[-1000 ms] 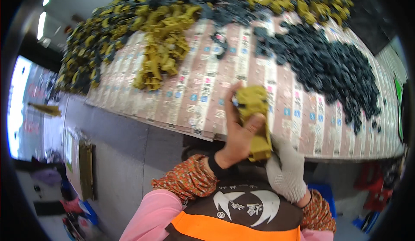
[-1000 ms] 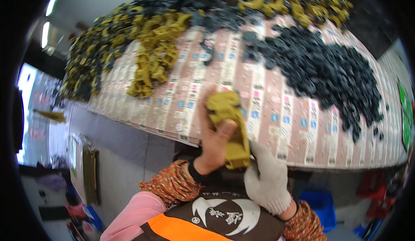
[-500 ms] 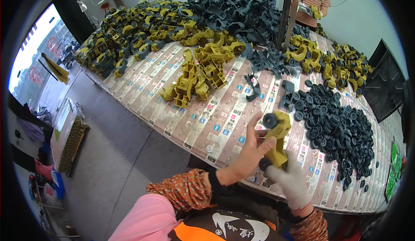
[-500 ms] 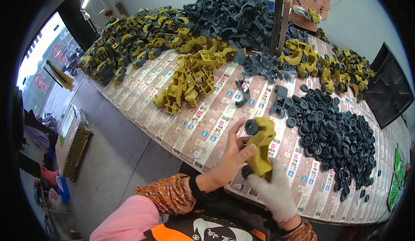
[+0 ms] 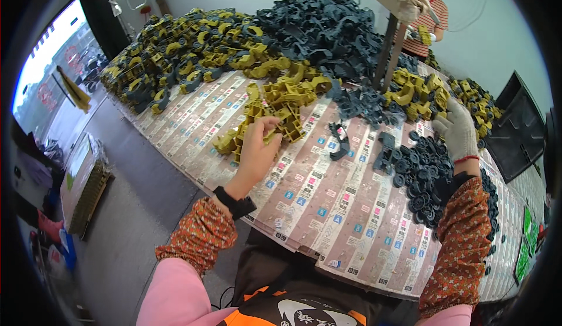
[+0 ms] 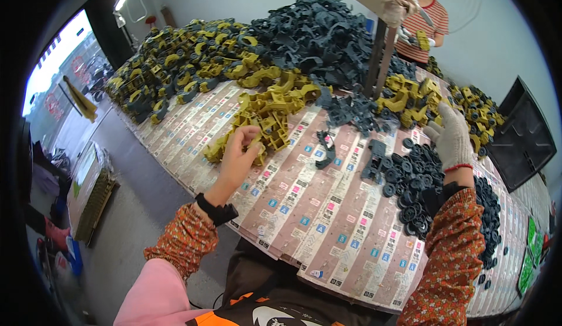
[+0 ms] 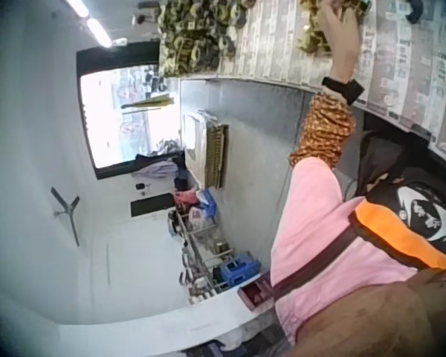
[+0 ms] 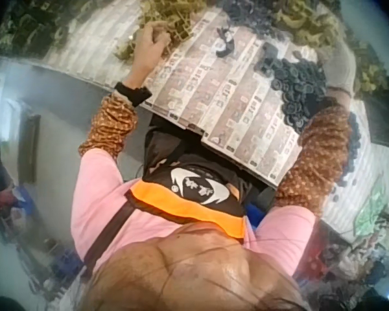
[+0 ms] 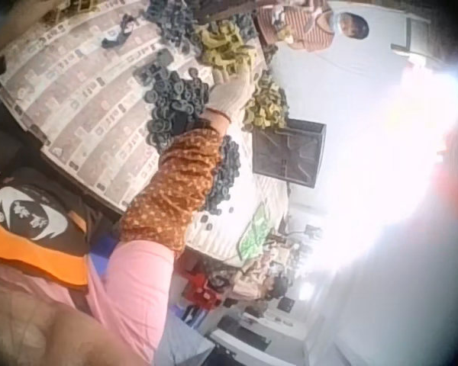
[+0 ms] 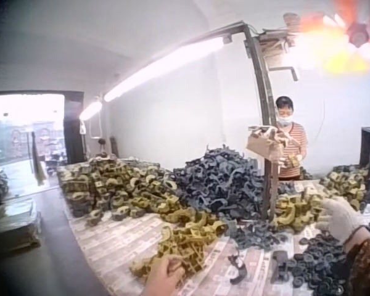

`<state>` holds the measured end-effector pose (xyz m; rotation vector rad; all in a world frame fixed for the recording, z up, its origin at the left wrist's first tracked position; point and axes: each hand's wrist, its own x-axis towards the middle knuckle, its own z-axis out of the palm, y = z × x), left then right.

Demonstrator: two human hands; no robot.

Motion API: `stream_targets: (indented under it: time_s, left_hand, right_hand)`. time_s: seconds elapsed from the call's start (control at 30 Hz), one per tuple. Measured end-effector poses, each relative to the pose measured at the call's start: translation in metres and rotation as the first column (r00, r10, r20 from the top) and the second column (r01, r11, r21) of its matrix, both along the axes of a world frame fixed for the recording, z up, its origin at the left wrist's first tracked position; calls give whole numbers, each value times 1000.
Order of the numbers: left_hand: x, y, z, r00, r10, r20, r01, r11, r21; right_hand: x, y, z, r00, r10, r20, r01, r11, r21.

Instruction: The person repeatedly picks up yellow plastic housings and black circular inserts from a table, presses the inserts into the housings, and places the assembled units back on the table. The process is continuous and repetitive throughout the clip.

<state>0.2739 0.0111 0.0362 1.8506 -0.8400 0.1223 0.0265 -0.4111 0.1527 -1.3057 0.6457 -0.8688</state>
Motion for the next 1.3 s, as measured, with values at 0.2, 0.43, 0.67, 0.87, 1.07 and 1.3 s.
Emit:
stream_targets:
  time_s: [0.2, 0.43, 0.67, 0.87, 1.07, 1.3]
  left_hand:
    - [40, -29, 34, 874, 158, 459, -279, 937, 211]
    - [100, -87, 35, 790, -93, 607, -421, 638, 645]
    - [79, -88, 46, 901, -55, 429, -221, 794, 566]
    - [-9, -57, 67, 504, -552, -664, 376, 832, -407]
    - [-97, -13, 34, -72, -772, -631, 365, 569, -737]
    - [-146, 3, -5, -323, -737, -594, 153, 578, -801]
  right_hand:
    - [-2, 112, -1, 896, 117, -428, -223, 953, -207]
    - [-86, 161, -60, 722, 74, -688, -433, 824, -366]
    - [-177, 154, -77, 661, -52, -749, -410, 811, -418]
    - [-143, 128, -85, 717, -137, -684, -343, 784, -517]
    - [-40, 115, -90, 647, -488, -585, -499, 309, -810]
    - [-8, 111, -113, 481, -615, -625, -672, 200, -713]
